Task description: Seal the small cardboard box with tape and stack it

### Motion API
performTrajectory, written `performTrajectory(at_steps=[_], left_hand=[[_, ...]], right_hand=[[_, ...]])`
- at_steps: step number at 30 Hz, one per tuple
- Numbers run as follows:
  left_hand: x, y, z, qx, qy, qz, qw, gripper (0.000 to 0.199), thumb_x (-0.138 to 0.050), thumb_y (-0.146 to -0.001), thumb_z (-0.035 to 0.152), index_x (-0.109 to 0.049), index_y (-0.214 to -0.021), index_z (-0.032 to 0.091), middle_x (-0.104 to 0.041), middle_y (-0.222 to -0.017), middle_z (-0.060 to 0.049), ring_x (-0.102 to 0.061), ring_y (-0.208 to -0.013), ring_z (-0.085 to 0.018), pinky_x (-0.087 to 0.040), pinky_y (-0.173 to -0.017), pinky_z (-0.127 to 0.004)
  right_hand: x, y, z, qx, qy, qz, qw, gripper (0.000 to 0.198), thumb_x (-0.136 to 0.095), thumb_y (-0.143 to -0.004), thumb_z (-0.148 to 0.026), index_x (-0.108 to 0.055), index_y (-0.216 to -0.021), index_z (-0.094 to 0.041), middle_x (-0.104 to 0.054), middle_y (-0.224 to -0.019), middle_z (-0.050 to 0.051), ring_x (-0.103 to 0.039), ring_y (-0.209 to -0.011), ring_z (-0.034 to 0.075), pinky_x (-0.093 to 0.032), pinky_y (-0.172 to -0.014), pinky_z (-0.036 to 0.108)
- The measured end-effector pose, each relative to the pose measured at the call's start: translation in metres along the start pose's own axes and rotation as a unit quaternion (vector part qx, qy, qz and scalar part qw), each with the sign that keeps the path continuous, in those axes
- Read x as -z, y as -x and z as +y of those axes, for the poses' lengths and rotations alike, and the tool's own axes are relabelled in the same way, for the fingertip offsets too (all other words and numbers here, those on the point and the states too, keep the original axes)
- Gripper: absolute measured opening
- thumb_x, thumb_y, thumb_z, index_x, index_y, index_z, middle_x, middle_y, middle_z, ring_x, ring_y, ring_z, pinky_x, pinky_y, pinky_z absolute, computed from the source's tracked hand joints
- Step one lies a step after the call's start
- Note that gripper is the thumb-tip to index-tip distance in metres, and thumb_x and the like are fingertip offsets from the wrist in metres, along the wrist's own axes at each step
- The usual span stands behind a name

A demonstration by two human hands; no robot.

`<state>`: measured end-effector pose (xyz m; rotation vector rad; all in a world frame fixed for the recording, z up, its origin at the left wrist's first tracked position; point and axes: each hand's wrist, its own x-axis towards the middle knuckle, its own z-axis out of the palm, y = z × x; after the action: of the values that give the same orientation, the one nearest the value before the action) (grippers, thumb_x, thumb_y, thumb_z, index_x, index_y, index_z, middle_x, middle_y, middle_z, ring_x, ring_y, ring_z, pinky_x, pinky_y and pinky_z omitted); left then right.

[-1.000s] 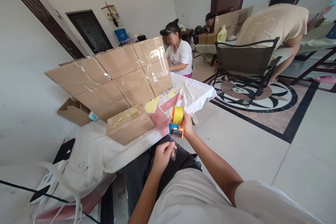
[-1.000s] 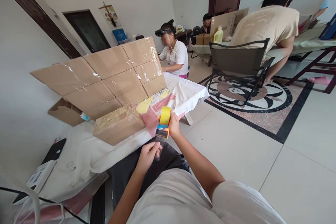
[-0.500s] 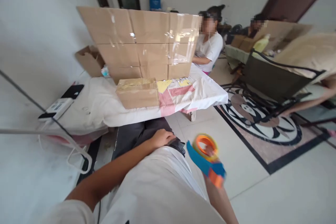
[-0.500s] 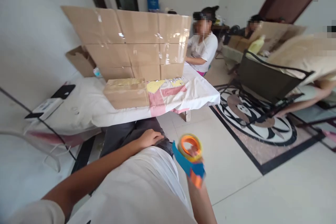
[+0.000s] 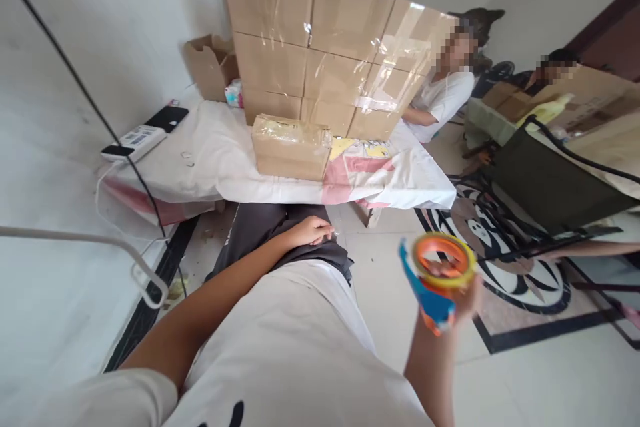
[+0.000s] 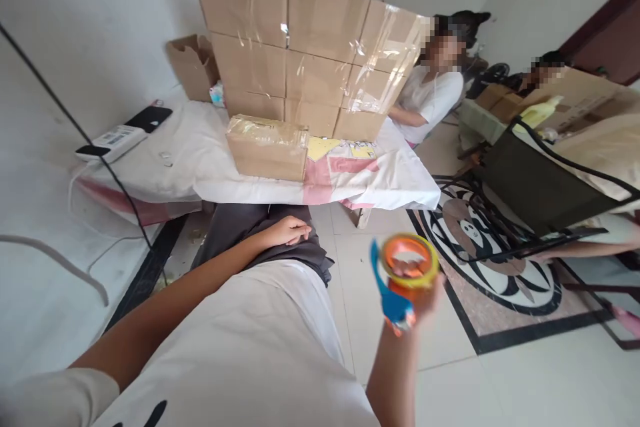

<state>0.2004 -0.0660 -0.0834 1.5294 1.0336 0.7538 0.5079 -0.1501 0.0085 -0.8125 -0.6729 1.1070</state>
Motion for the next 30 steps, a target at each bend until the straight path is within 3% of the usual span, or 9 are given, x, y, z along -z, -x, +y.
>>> performTrajectory(at_steps=[4, 9, 13, 18, 21, 25, 30], left_hand=[[0.006, -0.009, -0.012, -0.010, 0.032, 0.002, 0.999, 0.057, -0.053, -0.088, 0.072, -0.061, -0.075, 0.017, -0.045, -0.040, 0.005, -0.035, -0.034, -0.009, -0.027, -0.045, -0.024], [0.008, -0.011, -0.017, -0.017, 0.065, -0.001, 0.998, 0.054, -0.057, -0.091, 0.068, -0.064, -0.074, 0.017, -0.047, -0.040, 0.004, -0.038, -0.035, -0.009, -0.030, -0.045, -0.023], [0.010, -0.012, -0.017, -0.031, 0.096, 0.018, 0.995, 0.053, -0.062, -0.087, 0.068, -0.064, -0.073, 0.017, -0.052, -0.043, 0.002, -0.043, -0.037, -0.010, -0.033, -0.044, -0.023], [0.019, -0.014, -0.018, -0.046, 0.130, 0.097, 0.986, 0.057, -0.070, -0.078, 0.073, -0.064, -0.085, 0.016, -0.059, -0.051, 0.002, -0.049, -0.040, -0.010, -0.036, -0.043, -0.022], [0.026, -0.015, -0.019, -0.043, 0.141, 0.122, 0.982, 0.060, -0.072, -0.076, 0.074, -0.063, -0.088, 0.016, -0.060, -0.052, 0.002, -0.048, -0.039, -0.009, -0.035, -0.042, -0.022], [0.028, -0.017, -0.022, -0.037, 0.147, 0.125, 0.981, 0.066, -0.072, -0.072, 0.079, -0.063, -0.088, 0.016, -0.060, -0.050, 0.001, -0.048, -0.038, -0.010, -0.035, -0.042, -0.022], [0.026, -0.020, -0.027, -0.048, 0.149, 0.106, 0.982, 0.084, -0.066, -0.057, 0.094, -0.065, -0.089, 0.016, -0.062, -0.052, -0.002, -0.054, -0.041, -0.015, -0.039, -0.042, -0.026]], right_hand=[[-0.060, -0.010, 0.035, -0.128, -0.047, -0.025, 0.990, 0.037, -0.063, -0.086, -0.059, -0.063, -0.074, -0.024, -0.058, -0.066, -0.001, -0.059, -0.065, 0.017, -0.058, -0.076, 0.037], [-0.103, -0.016, 0.047, -0.148, -0.017, -0.064, 0.987, 0.038, -0.047, -0.091, -0.057, -0.064, -0.079, -0.024, -0.063, -0.072, 0.004, -0.067, -0.077, 0.023, -0.059, -0.089, 0.044], [-0.109, -0.011, 0.050, -0.162, -0.006, -0.084, 0.983, 0.038, -0.045, -0.089, -0.057, -0.063, -0.083, -0.024, -0.065, -0.075, 0.006, -0.070, -0.090, 0.027, -0.059, -0.095, 0.045], [-0.112, 0.014, 0.072, -0.158, -0.032, -0.056, 0.985, 0.037, -0.047, -0.088, -0.055, -0.065, -0.096, -0.024, -0.071, -0.091, 0.006, -0.068, -0.112, 0.028, -0.056, -0.101, 0.043], [-0.112, 0.029, 0.085, -0.180, -0.061, -0.080, 0.978, 0.037, -0.049, -0.088, -0.055, -0.066, -0.101, -0.025, -0.073, -0.099, 0.006, -0.068, -0.113, 0.027, -0.056, -0.102, 0.042], [-0.110, 0.034, 0.094, -0.231, -0.086, -0.123, 0.961, 0.033, -0.054, -0.086, -0.052, -0.065, -0.102, -0.026, -0.073, -0.108, 0.005, -0.069, -0.112, 0.027, -0.058, -0.098, 0.043], [-0.106, 0.023, 0.110, -0.283, -0.110, -0.113, 0.946, 0.034, -0.059, -0.082, -0.047, -0.067, -0.104, -0.023, -0.075, -0.106, 0.006, -0.068, -0.113, 0.028, -0.056, -0.102, 0.044]])
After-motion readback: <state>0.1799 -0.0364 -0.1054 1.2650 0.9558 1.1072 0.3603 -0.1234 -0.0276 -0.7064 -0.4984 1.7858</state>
